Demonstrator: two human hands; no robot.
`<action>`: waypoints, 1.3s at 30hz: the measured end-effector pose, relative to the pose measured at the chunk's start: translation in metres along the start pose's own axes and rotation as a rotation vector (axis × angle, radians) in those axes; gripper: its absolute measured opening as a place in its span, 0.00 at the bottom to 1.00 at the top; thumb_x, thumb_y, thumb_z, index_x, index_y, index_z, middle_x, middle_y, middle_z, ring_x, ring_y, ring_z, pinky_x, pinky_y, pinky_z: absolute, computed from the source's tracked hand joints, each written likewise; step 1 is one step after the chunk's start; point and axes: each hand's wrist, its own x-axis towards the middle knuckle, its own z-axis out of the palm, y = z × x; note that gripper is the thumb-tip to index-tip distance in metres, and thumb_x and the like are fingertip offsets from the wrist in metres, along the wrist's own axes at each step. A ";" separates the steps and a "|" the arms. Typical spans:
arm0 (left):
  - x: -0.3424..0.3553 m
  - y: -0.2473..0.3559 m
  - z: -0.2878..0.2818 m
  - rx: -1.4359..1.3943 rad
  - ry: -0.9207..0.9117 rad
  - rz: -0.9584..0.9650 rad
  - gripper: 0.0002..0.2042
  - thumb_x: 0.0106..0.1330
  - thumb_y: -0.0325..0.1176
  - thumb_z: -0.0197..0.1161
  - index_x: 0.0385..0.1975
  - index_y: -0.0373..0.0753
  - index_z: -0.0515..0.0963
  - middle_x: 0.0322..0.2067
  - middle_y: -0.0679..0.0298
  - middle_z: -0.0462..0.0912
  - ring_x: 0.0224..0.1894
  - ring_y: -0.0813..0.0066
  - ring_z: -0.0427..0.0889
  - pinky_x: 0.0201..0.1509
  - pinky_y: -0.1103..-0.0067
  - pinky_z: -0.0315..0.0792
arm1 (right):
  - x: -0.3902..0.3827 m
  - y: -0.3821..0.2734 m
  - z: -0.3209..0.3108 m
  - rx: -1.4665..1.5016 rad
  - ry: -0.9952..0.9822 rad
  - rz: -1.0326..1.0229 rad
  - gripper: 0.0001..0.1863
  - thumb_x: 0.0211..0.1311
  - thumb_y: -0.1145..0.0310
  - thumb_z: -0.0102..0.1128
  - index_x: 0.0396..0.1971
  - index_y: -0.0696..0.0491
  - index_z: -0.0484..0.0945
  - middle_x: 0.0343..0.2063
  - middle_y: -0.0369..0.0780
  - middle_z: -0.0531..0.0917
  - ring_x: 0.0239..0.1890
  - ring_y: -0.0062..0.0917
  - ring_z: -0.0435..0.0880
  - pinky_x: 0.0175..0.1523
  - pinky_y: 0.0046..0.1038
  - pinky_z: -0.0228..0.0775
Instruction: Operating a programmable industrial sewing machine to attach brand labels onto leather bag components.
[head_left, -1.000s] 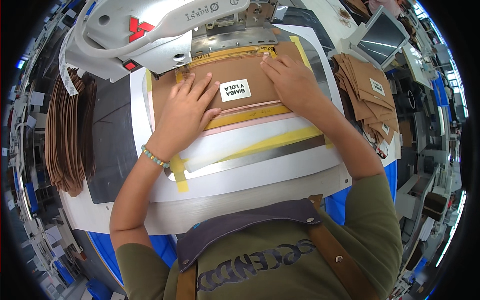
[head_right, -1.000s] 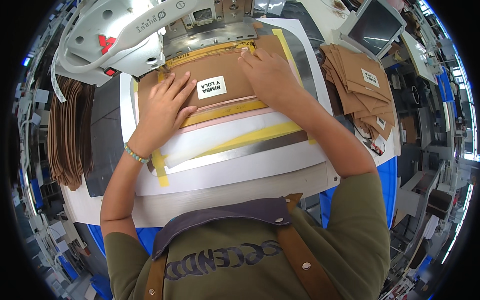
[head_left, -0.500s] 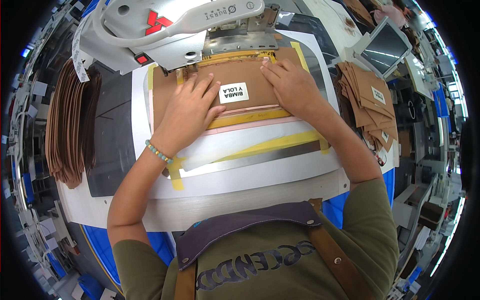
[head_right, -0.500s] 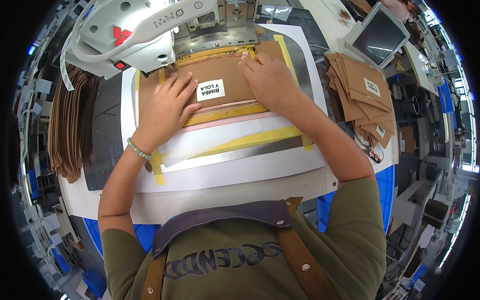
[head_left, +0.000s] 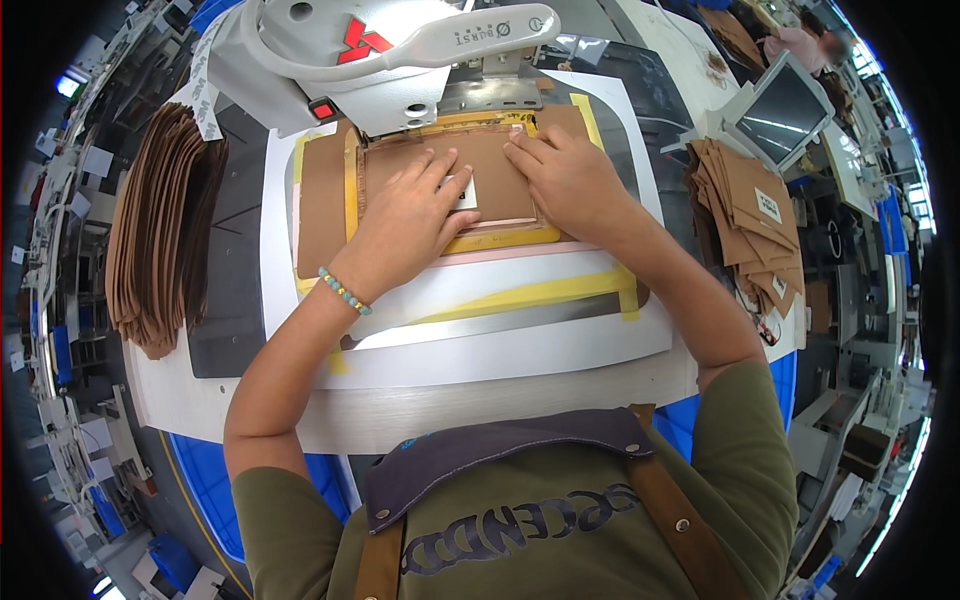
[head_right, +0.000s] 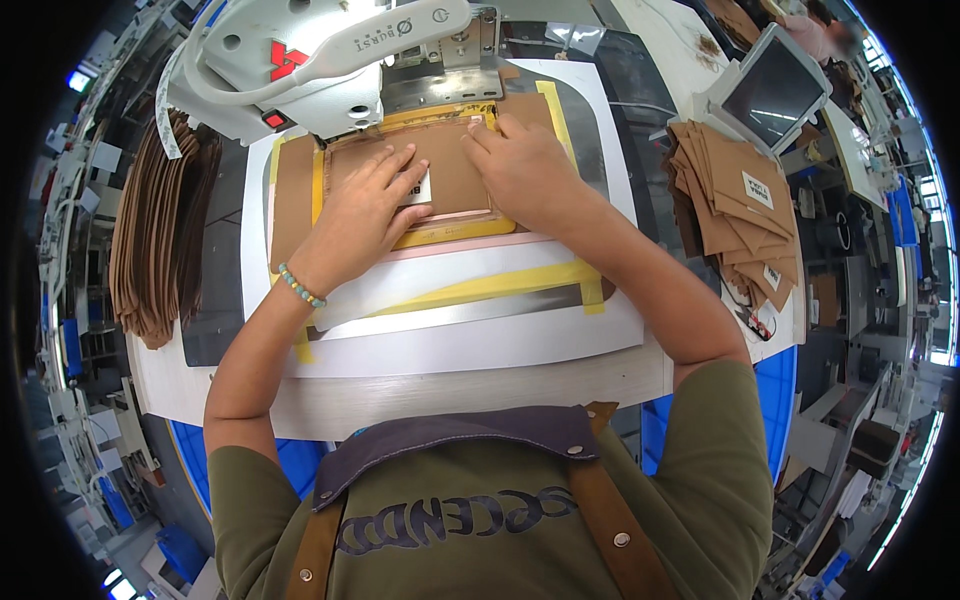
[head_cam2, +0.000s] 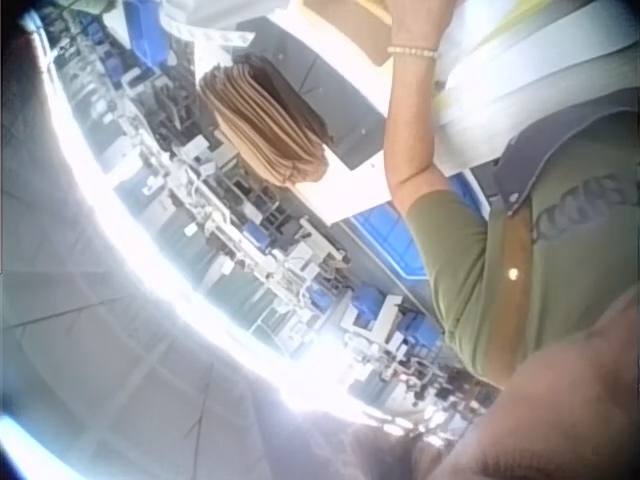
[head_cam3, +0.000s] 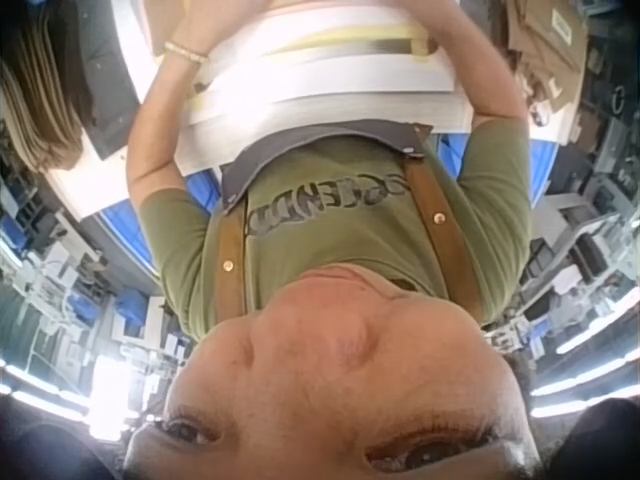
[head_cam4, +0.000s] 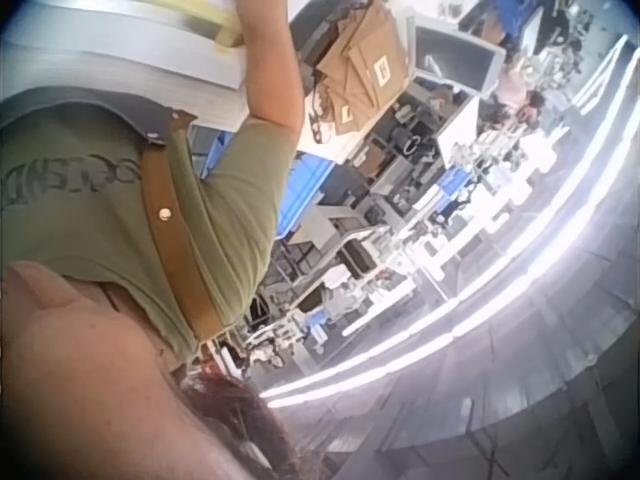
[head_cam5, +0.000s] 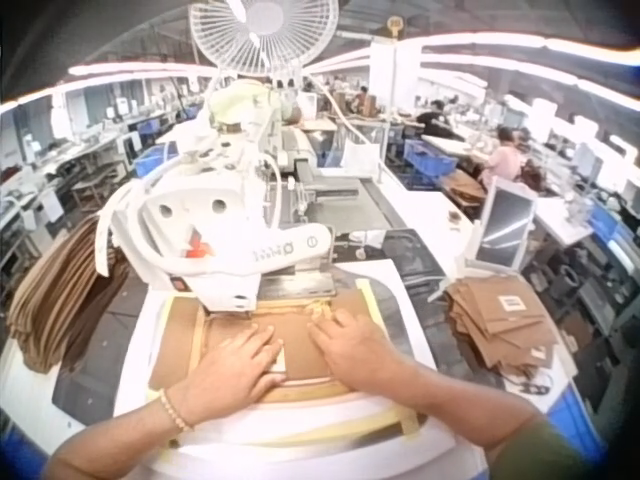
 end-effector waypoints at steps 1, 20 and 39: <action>0.000 0.001 0.000 0.006 0.007 0.006 0.26 0.75 0.46 0.64 0.66 0.36 0.77 0.70 0.52 0.74 0.73 0.50 0.70 0.75 0.62 0.68 | 0.002 -0.001 0.001 -0.001 0.010 -0.006 0.26 0.55 0.72 0.65 0.58 0.58 0.81 0.58 0.40 0.85 0.44 0.33 0.81 0.50 0.31 0.79; -0.010 -0.019 0.002 -0.041 0.125 0.013 0.20 0.77 0.33 0.60 0.62 0.27 0.76 0.66 0.47 0.77 0.68 0.48 0.75 0.72 0.63 0.70 | 0.041 -0.035 0.024 -0.019 0.081 -0.081 0.20 0.58 0.68 0.64 0.50 0.57 0.86 0.52 0.39 0.88 0.45 0.29 0.83 0.43 0.31 0.79; -0.035 -0.052 -0.021 -0.074 0.124 -0.074 0.17 0.75 0.32 0.60 0.60 0.33 0.79 0.62 0.54 0.81 0.65 0.53 0.76 0.71 0.62 0.70 | 0.015 -0.029 -0.023 0.297 -0.030 0.035 0.16 0.70 0.67 0.62 0.54 0.53 0.85 0.56 0.38 0.86 0.57 0.33 0.83 0.60 0.34 0.79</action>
